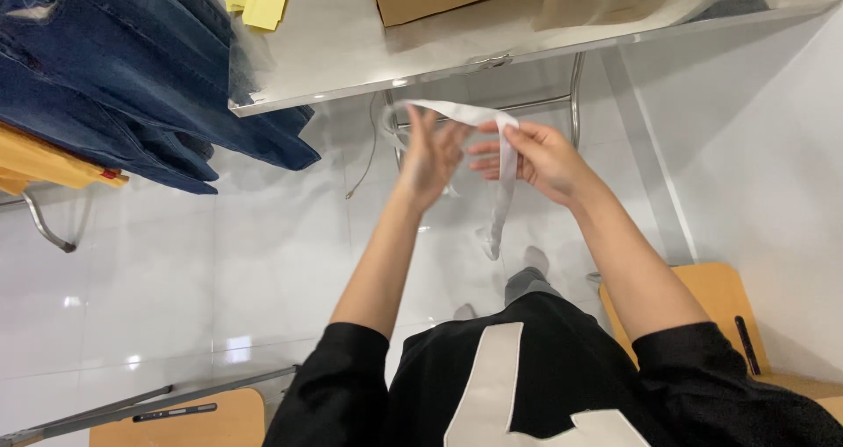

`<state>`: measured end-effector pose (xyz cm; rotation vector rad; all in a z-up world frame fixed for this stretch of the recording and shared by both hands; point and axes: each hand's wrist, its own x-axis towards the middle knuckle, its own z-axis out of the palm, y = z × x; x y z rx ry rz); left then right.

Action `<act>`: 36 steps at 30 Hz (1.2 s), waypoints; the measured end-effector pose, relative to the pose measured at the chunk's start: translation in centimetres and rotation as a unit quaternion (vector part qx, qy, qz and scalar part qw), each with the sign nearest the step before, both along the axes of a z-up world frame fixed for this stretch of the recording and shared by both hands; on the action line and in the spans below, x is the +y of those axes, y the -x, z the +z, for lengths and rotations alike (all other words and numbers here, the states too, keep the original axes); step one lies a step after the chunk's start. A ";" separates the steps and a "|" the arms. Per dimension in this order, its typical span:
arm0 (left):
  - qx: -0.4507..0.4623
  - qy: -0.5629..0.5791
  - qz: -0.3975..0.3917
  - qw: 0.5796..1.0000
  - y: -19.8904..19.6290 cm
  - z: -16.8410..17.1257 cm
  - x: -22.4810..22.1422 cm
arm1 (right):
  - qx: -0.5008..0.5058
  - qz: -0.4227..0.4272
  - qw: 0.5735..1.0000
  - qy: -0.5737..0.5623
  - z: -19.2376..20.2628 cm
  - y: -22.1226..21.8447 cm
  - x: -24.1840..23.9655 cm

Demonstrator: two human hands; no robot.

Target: The person wraps a folded dark garment in a clear plastic bag on a metal table, places it into a cardboard box, closes the box, and secures it by tying a white ribbon around it.

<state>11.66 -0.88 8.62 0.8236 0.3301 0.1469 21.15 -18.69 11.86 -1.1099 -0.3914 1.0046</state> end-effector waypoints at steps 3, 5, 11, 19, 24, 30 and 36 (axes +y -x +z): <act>0.064 -0.114 -0.117 0.984 1.4 0.3 -5.9 | -0.025 -0.010 0.999 -0.044 2.5 -1.3 1.4; 0.033 -0.175 -0.145 0.973 1.9 -2.8 -5.5 | -0.014 -0.024 0.998 -0.061 3.3 -2.9 1.6; 0.030 -0.294 -0.193 0.936 5.6 -4.8 -1.9 | 0.060 -0.138 0.985 -0.082 0.5 -10.7 -2.0; 0.166 -0.391 -0.204 0.882 11.3 -5.1 7.1 | 0.103 -0.255 0.959 -0.072 -11.3 -19.1 -13.0; 0.145 -0.530 -0.132 0.825 8.6 1.4 6.5 | 0.034 -0.179 0.955 0.234 -11.6 -13.7 -11.2; 0.036 -0.656 -0.202 0.726 1.4 6.6 -0.9 | -0.133 -0.065 0.976 0.157 -5.7 -4.2 -5.7; 0.006 -0.684 -0.189 0.705 -2.9 5.8 -4.4 | -0.161 -0.045 0.980 0.109 -1.8 -1.6 -4.9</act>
